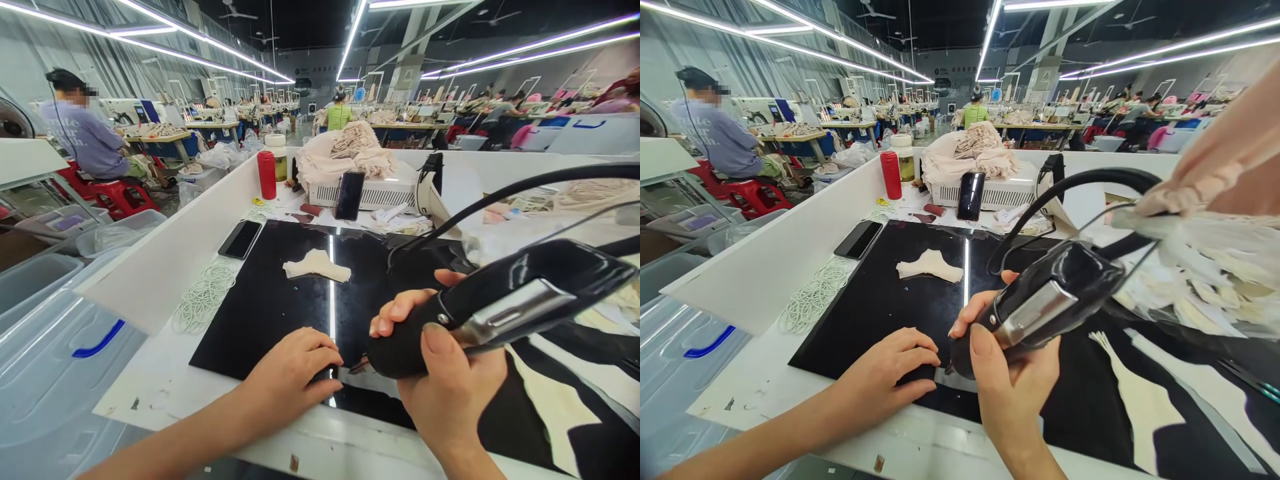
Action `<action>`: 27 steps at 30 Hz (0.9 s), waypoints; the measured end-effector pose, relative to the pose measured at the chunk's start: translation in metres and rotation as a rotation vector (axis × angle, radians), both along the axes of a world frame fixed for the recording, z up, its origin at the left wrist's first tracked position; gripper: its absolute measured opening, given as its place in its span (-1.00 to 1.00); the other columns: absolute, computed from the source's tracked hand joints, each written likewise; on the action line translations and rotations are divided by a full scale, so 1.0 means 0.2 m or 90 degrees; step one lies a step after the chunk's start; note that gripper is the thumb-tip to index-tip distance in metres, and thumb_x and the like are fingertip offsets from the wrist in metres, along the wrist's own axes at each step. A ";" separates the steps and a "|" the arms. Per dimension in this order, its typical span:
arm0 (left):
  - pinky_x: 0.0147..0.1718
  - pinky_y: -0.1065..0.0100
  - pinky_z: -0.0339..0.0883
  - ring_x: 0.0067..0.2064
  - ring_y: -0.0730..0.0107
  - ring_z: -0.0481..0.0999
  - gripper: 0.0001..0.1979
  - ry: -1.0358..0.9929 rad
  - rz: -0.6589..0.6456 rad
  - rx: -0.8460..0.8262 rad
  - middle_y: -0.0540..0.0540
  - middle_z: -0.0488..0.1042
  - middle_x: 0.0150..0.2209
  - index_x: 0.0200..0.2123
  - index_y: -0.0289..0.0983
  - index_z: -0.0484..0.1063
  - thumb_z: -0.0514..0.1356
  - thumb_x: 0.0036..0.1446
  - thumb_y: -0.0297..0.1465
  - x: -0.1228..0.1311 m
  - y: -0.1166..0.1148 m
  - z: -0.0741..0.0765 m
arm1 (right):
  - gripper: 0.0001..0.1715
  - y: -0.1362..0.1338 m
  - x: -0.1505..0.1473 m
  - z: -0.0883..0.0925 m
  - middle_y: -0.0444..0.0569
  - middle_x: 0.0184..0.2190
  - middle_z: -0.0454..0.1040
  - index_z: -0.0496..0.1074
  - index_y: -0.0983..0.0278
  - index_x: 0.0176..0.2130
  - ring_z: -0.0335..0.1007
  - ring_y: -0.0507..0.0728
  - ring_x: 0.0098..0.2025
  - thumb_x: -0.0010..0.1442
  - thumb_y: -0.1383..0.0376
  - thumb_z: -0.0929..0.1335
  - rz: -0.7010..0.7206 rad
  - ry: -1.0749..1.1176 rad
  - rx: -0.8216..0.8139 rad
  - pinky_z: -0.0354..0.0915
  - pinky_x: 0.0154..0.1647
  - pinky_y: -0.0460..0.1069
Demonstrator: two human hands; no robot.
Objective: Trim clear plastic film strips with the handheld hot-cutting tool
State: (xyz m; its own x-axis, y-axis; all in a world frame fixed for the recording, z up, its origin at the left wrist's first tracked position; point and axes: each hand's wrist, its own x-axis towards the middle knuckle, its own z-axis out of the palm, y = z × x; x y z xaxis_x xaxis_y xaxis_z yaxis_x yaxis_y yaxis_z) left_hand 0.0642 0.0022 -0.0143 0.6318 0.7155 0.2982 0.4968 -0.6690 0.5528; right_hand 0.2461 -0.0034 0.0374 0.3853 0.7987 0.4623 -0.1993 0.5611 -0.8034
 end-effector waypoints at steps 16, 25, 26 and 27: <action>-0.04 0.31 0.45 -0.13 0.34 0.52 -0.66 -0.082 0.019 0.024 -0.06 0.57 -0.15 -0.19 -0.24 0.54 0.03 0.27 -0.68 -0.01 -0.03 -0.03 | -0.53 0.02 -0.04 -0.02 -0.19 -0.38 0.45 0.37 0.11 0.06 0.42 0.09 -0.47 0.24 0.11 0.52 0.028 -0.008 0.018 0.42 -0.45 0.04; -0.10 0.37 0.44 -0.14 0.37 0.53 -0.65 -0.104 0.028 0.017 -0.05 0.57 -0.18 -0.21 -0.25 0.51 0.00 0.23 -0.70 -0.02 -0.03 -0.02 | -0.63 0.02 -0.05 -0.02 -0.19 -0.39 0.46 0.37 0.13 0.03 0.43 0.11 -0.46 0.28 0.19 0.48 0.014 -0.020 0.013 0.44 -0.40 0.09; -0.10 0.37 0.44 -0.14 0.37 0.53 -0.65 -0.104 0.029 0.017 -0.05 0.56 -0.18 -0.21 -0.25 0.51 0.00 0.23 -0.70 -0.02 -0.03 -0.02 | -0.62 0.02 -0.05 -0.02 -0.19 -0.39 0.46 0.37 0.13 0.03 0.43 0.11 -0.47 0.28 0.19 0.48 0.012 -0.022 0.011 0.44 -0.40 0.10; -0.10 0.37 0.44 -0.14 0.36 0.53 -0.65 -0.103 0.030 0.016 -0.05 0.56 -0.18 -0.21 -0.25 0.51 0.00 0.23 -0.70 -0.02 -0.03 -0.02 | -0.62 0.02 -0.05 -0.02 -0.19 -0.39 0.46 0.37 0.13 0.03 0.43 0.11 -0.47 0.28 0.18 0.49 0.012 -0.021 0.009 0.43 -0.41 0.09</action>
